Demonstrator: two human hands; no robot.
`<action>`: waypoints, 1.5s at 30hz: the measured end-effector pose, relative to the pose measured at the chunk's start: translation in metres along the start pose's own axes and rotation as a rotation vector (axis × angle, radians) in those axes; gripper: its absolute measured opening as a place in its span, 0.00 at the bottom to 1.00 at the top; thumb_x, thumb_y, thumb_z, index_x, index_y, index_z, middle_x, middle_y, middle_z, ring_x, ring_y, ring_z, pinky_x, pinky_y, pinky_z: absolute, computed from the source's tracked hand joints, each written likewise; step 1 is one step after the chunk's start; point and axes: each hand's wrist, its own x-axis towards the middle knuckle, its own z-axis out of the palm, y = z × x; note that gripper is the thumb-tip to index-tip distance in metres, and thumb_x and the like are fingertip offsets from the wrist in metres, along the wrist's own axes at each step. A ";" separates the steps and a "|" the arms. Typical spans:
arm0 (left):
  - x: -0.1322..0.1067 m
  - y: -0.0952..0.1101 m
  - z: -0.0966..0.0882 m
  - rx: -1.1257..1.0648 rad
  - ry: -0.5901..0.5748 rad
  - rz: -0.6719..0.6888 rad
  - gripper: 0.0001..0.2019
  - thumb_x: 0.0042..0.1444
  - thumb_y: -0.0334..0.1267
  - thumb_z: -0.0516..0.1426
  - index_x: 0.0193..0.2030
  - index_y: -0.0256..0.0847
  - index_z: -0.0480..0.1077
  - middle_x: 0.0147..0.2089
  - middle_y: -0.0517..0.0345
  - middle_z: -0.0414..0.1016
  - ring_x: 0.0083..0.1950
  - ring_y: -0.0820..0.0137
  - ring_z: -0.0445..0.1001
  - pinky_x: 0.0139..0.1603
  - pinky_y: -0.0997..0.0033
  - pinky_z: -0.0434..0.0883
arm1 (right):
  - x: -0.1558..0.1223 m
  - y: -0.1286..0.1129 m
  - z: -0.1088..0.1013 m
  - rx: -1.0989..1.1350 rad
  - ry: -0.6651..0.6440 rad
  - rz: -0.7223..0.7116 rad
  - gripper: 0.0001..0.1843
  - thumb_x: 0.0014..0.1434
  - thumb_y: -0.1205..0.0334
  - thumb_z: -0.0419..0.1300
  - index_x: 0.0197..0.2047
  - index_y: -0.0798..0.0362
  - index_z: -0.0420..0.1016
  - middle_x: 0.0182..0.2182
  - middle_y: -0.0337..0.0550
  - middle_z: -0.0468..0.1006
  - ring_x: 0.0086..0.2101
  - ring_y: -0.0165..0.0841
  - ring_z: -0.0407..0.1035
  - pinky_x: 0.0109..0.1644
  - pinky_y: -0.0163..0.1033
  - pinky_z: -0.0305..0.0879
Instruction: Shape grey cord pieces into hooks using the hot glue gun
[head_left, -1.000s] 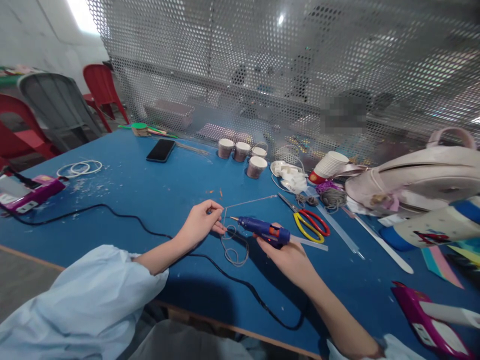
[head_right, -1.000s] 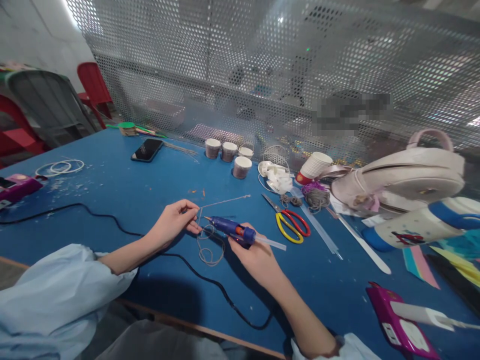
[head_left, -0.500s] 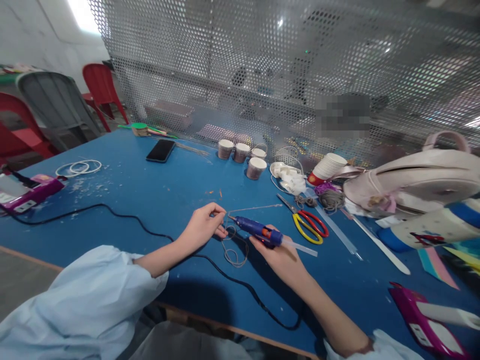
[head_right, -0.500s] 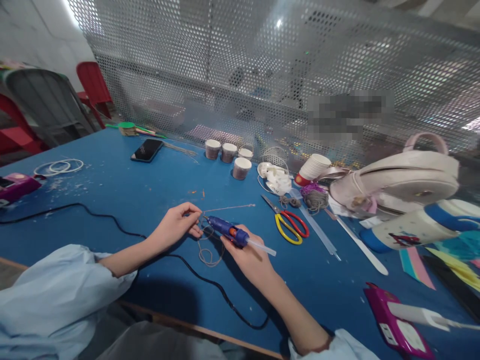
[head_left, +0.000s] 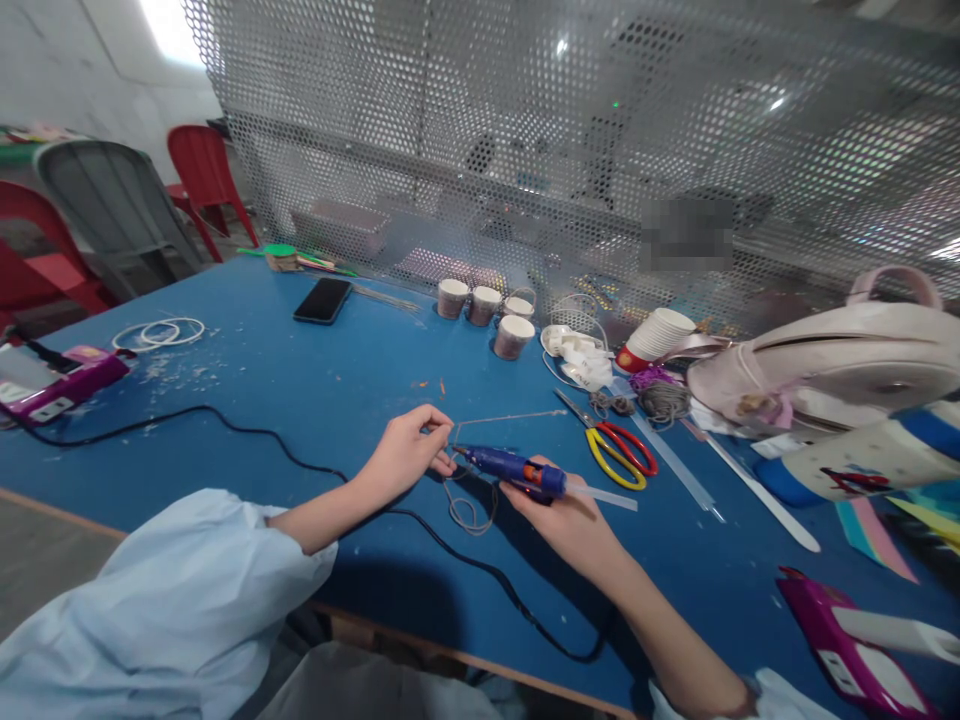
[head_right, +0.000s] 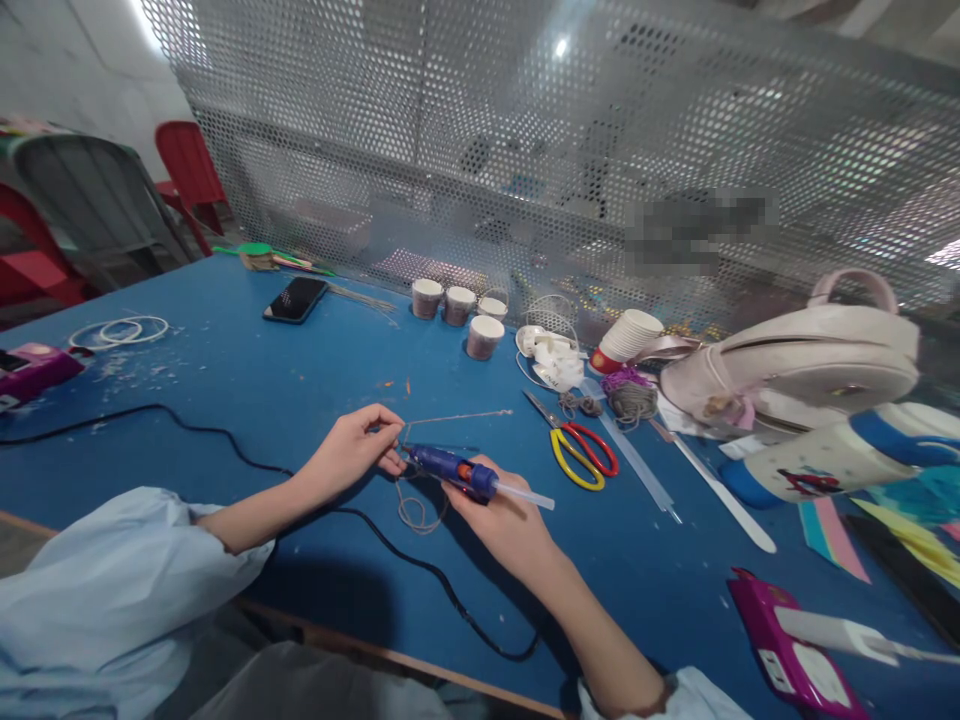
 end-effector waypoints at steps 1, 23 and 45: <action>0.000 0.000 0.000 0.000 -0.004 0.002 0.04 0.54 0.35 0.55 0.34 0.37 0.65 0.24 0.65 0.66 0.23 0.70 0.77 0.24 0.72 0.76 | 0.000 0.000 0.000 0.005 0.022 0.019 0.10 0.55 0.55 0.57 0.28 0.52 0.68 0.24 0.38 0.74 0.24 0.31 0.66 0.30 0.35 0.62; -0.002 0.000 0.000 0.019 -0.042 0.017 0.04 0.54 0.35 0.54 0.35 0.37 0.65 0.23 0.65 0.67 0.24 0.69 0.78 0.24 0.72 0.76 | 0.002 0.010 0.003 -0.001 0.096 0.078 0.14 0.55 0.50 0.57 0.27 0.52 0.66 0.20 0.35 0.70 0.21 0.29 0.62 0.26 0.34 0.59; -0.002 0.002 0.001 0.027 -0.031 0.021 0.04 0.54 0.36 0.54 0.35 0.37 0.65 0.24 0.65 0.66 0.24 0.70 0.77 0.24 0.71 0.76 | -0.002 0.000 -0.006 -0.106 -0.038 -0.013 0.12 0.56 0.53 0.57 0.27 0.51 0.68 0.23 0.38 0.73 0.24 0.31 0.65 0.28 0.35 0.59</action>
